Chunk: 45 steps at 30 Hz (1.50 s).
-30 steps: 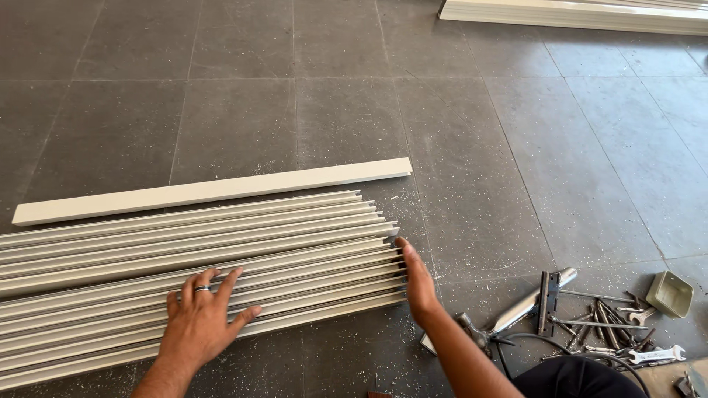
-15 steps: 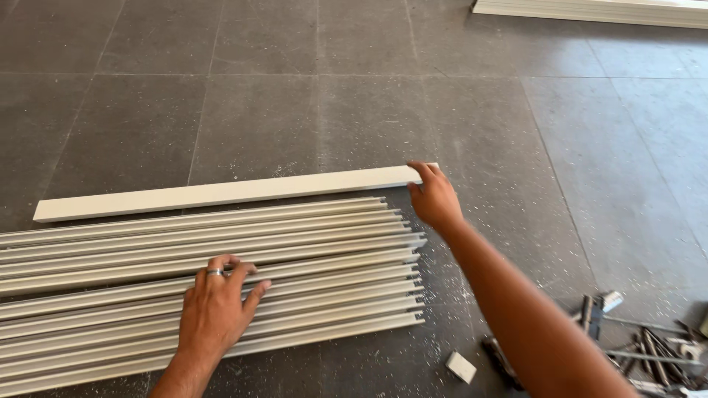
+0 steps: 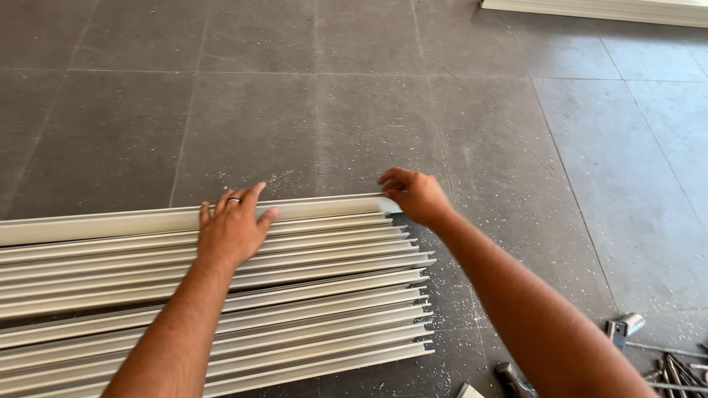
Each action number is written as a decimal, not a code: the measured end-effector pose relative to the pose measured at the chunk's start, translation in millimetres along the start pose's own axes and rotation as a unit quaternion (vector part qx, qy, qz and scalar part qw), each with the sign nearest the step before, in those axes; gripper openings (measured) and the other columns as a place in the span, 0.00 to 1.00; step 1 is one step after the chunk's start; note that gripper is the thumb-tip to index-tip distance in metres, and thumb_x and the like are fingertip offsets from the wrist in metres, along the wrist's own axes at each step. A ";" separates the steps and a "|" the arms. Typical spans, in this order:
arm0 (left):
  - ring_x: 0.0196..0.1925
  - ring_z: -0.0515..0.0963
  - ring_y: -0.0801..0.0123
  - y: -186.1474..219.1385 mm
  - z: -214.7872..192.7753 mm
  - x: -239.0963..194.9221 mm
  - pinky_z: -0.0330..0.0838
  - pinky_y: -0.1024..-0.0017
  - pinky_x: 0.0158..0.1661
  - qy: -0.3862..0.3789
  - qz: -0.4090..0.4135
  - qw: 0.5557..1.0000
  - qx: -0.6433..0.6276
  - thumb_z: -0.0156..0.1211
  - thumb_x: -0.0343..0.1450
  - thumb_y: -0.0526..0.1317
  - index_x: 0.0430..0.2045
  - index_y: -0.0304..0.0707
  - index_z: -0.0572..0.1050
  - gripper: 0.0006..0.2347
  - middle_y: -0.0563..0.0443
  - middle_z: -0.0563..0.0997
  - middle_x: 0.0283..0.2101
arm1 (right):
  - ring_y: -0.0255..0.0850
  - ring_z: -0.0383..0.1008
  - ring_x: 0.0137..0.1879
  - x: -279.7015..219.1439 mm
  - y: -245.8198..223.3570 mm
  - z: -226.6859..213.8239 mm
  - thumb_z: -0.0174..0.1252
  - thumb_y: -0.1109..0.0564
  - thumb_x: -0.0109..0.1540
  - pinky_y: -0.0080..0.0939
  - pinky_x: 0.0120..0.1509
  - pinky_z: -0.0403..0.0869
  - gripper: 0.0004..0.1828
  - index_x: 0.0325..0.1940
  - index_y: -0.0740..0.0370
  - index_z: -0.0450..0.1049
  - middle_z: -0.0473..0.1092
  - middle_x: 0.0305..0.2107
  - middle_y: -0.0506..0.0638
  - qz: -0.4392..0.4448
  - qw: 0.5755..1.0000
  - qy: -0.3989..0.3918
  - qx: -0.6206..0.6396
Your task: The person sits on the floor assembling white metal frame components. They use a hammer to secure metal brackets onto the ends of the frame pieces and then use a power drill to fasten screws. The person handles multiple frame pieces and tools, including a hammer, drill, and Allen key.
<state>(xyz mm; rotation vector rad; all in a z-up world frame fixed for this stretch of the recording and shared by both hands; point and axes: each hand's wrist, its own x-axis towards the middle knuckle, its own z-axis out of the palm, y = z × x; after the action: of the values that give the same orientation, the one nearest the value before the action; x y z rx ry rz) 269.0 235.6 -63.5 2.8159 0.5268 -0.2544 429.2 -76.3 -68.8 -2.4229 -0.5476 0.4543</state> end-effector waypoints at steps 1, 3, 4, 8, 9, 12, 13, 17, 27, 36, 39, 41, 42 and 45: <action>0.75 0.56 0.51 -3.6 -1.5 2.0 0.40 0.41 0.70 -0.042 -0.025 0.999 0.006 0.38 0.74 0.63 0.70 0.65 0.57 0.27 0.48 0.59 0.72 | 0.39 0.83 0.55 -3.2 -0.5 3.5 0.59 0.54 0.63 0.42 0.62 0.78 0.14 0.54 0.50 0.77 0.82 0.45 0.46 -0.001 0.998 0.003 0.062; 0.76 0.57 0.55 -10.7 -1.8 -1.1 0.38 0.43 0.73 -0.084 -0.059 0.995 0.013 0.33 0.76 0.63 0.69 0.72 0.59 0.25 0.52 0.60 0.73 | 0.40 0.82 0.56 -11.3 1.3 6.4 0.58 0.54 0.64 0.42 0.63 0.77 0.14 0.54 0.52 0.78 0.81 0.46 0.47 -0.003 0.991 0.027 0.129; 0.76 0.57 0.58 -14.9 0.5 -8.1 0.37 0.43 0.75 -0.084 -0.067 0.994 0.015 0.32 0.76 0.63 0.68 0.73 0.61 0.24 0.55 0.62 0.73 | 0.40 0.80 0.57 -15.7 3.6 7.2 0.59 0.52 0.65 0.42 0.64 0.76 0.14 0.54 0.53 0.78 0.81 0.47 0.47 -0.004 0.990 0.048 0.134; 0.76 0.54 0.58 -37.9 4.8 -23.4 0.35 0.41 0.72 -0.055 -0.054 0.997 0.004 0.34 0.75 0.64 0.67 0.70 0.62 0.25 0.57 0.60 0.73 | 0.43 0.75 0.65 -29.2 21.2 12.2 0.51 0.43 0.69 0.46 0.71 0.70 0.23 0.61 0.56 0.76 0.78 0.56 0.50 0.075 0.965 0.089 0.235; 0.76 0.55 0.58 -44.0 5.3 -24.3 0.35 0.41 0.72 -0.051 -0.061 0.997 0.000 0.33 0.75 0.64 0.67 0.70 0.63 0.25 0.56 0.60 0.73 | 0.44 0.71 0.68 -33.1 26.1 16.7 0.46 0.40 0.69 0.48 0.73 0.67 0.26 0.65 0.57 0.72 0.74 0.59 0.51 0.084 0.946 0.077 0.304; 0.76 0.56 0.58 -57.4 9.2 -26.6 0.35 0.40 0.73 -0.036 -0.076 0.996 -0.005 0.32 0.75 0.63 0.67 0.69 0.63 0.25 0.56 0.61 0.73 | 0.49 0.59 0.76 -46.3 36.3 30.5 0.34 0.35 0.70 0.52 0.78 0.58 0.36 0.73 0.59 0.60 0.63 0.68 0.55 0.088 0.898 0.043 0.429; 0.77 0.55 0.59 -59.7 10.8 -28.1 0.35 0.40 0.73 -0.027 -0.078 0.997 -0.001 0.32 0.75 0.63 0.67 0.69 0.63 0.25 0.56 0.61 0.73 | 0.50 0.56 0.77 -48.9 36.8 33.5 0.32 0.34 0.70 0.53 0.79 0.56 0.38 0.75 0.60 0.57 0.59 0.70 0.56 0.073 0.902 0.034 0.423; 0.78 0.48 0.58 -59.4 17.2 -27.6 0.33 0.39 0.71 -0.026 -0.083 0.996 0.026 0.32 0.74 0.65 0.68 0.70 0.59 0.26 0.57 0.57 0.74 | 0.51 0.52 0.80 -55.5 47.5 19.3 0.25 0.29 0.69 0.54 0.81 0.51 0.44 0.76 0.62 0.57 0.57 0.74 0.58 0.016 0.930 0.026 0.367; 0.80 0.39 0.55 -47.1 29.4 -24.0 0.27 0.30 0.69 -0.052 -0.095 0.994 0.028 0.30 0.74 0.65 0.69 0.72 0.55 0.26 0.55 0.51 0.76 | 0.52 0.43 0.83 -94.6 32.4 68.1 0.32 0.33 0.67 0.52 0.83 0.45 0.44 0.80 0.64 0.44 0.46 0.77 0.58 0.013 0.885 0.066 0.461; 0.80 0.35 0.53 -50.5 43.1 -22.6 0.23 0.31 0.68 -0.044 -0.092 0.994 0.041 0.28 0.74 0.66 0.70 0.70 0.53 0.27 0.53 0.46 0.77 | 0.51 0.39 0.83 -94.7 1.8 75.6 0.37 0.32 0.63 0.51 0.82 0.43 0.48 0.81 0.59 0.38 0.41 0.78 0.57 0.042 0.899 0.024 0.436; 0.80 0.34 0.54 -46.9 39.0 -21.9 0.23 0.31 0.68 -0.046 -0.095 0.994 0.033 0.28 0.74 0.66 0.71 0.69 0.50 0.28 0.54 0.43 0.78 | 0.51 0.38 0.83 -94.4 1.8 75.2 0.37 0.33 0.63 0.52 0.81 0.43 0.48 0.81 0.58 0.37 0.39 0.78 0.56 0.054 0.902 0.022 0.428; 0.79 0.34 0.55 -43.7 33.0 -22.9 0.24 0.31 0.68 -0.034 -0.098 0.995 0.010 0.28 0.72 0.67 0.71 0.69 0.48 0.30 0.55 0.41 0.78 | 0.52 0.37 0.82 -94.0 4.2 73.1 0.38 0.33 0.62 0.53 0.80 0.44 0.48 0.81 0.57 0.37 0.38 0.78 0.56 0.065 0.907 0.026 0.414; 0.79 0.34 0.55 -43.0 29.1 -25.8 0.25 0.31 0.68 -0.023 -0.100 0.995 0.001 0.29 0.72 0.67 0.72 0.69 0.48 0.30 0.54 0.41 0.78 | 0.51 0.37 0.82 -94.9 7.2 70.6 0.37 0.32 0.63 0.53 0.81 0.43 0.48 0.81 0.58 0.37 0.39 0.79 0.56 0.048 0.904 0.029 0.424; 0.79 0.36 0.54 -37.0 20.1 -37.5 0.26 0.31 0.68 0.012 -0.095 0.995 -0.032 0.32 0.72 0.67 0.72 0.67 0.47 0.32 0.52 0.42 0.78 | 0.48 0.37 0.84 -112.7 28.3 51.8 0.37 0.30 0.64 0.51 0.82 0.41 0.48 0.81 0.59 0.40 0.40 0.79 0.54 0.009 0.899 0.038 0.436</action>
<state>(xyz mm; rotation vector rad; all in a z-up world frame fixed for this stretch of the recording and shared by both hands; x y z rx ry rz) 218.2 250.7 -82.8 2.7108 0.7959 -0.2365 317.8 -126.2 -104.6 -1.5681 -0.2036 0.4769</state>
